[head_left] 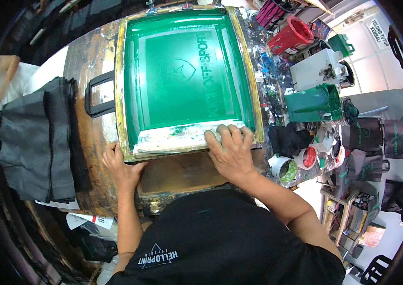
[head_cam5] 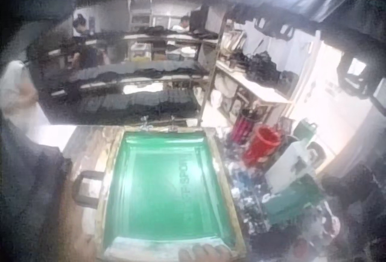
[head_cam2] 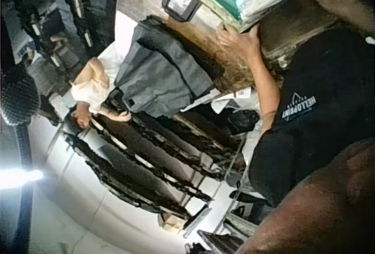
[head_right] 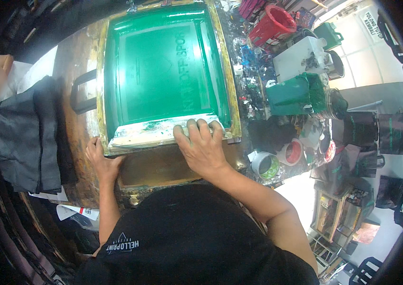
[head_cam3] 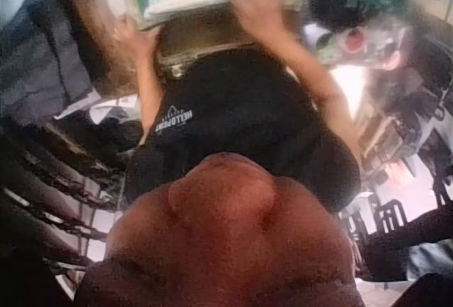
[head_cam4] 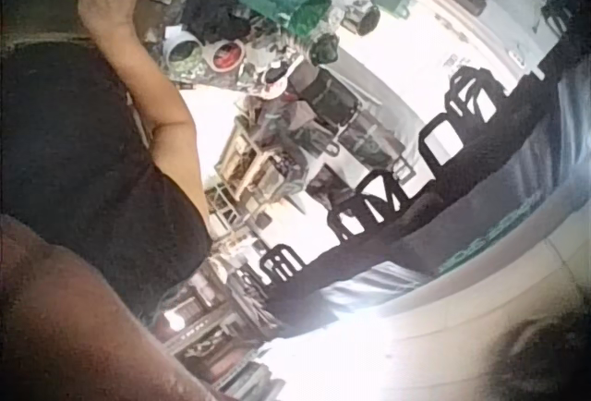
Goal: The person performs screen printing on black bags by placing a bag on the work surface, lowering a screen frame, applying ink with a squeegee, and then lifting the screen to reveal the printed logo.
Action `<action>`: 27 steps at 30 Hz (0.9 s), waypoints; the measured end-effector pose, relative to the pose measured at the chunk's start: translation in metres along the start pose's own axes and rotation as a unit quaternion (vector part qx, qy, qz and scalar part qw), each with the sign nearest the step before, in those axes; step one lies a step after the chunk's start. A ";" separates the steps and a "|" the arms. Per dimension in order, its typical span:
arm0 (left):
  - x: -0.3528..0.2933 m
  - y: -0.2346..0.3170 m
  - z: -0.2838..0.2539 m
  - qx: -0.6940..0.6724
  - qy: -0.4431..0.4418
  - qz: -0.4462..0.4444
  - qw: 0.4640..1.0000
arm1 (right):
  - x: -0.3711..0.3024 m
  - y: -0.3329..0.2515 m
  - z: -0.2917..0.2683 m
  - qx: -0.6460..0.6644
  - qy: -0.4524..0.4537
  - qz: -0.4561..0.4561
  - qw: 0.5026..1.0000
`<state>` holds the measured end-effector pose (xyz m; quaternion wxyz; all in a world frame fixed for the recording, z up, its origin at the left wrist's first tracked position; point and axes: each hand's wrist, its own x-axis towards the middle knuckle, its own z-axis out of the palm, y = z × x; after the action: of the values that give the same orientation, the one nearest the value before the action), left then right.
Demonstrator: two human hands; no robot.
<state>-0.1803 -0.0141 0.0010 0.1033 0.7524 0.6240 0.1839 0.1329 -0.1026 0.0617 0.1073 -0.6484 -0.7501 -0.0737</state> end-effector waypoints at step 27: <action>0.112 0.116 -0.119 -0.522 0.273 0.117 0.799 | 0.183 0.054 -0.196 -0.066 0.228 -0.035 0.971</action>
<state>-0.1064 0.0633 0.1706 0.2838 0.5704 0.3428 0.6903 0.1735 0.0320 0.2964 0.2294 -0.5938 -0.7213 -0.2729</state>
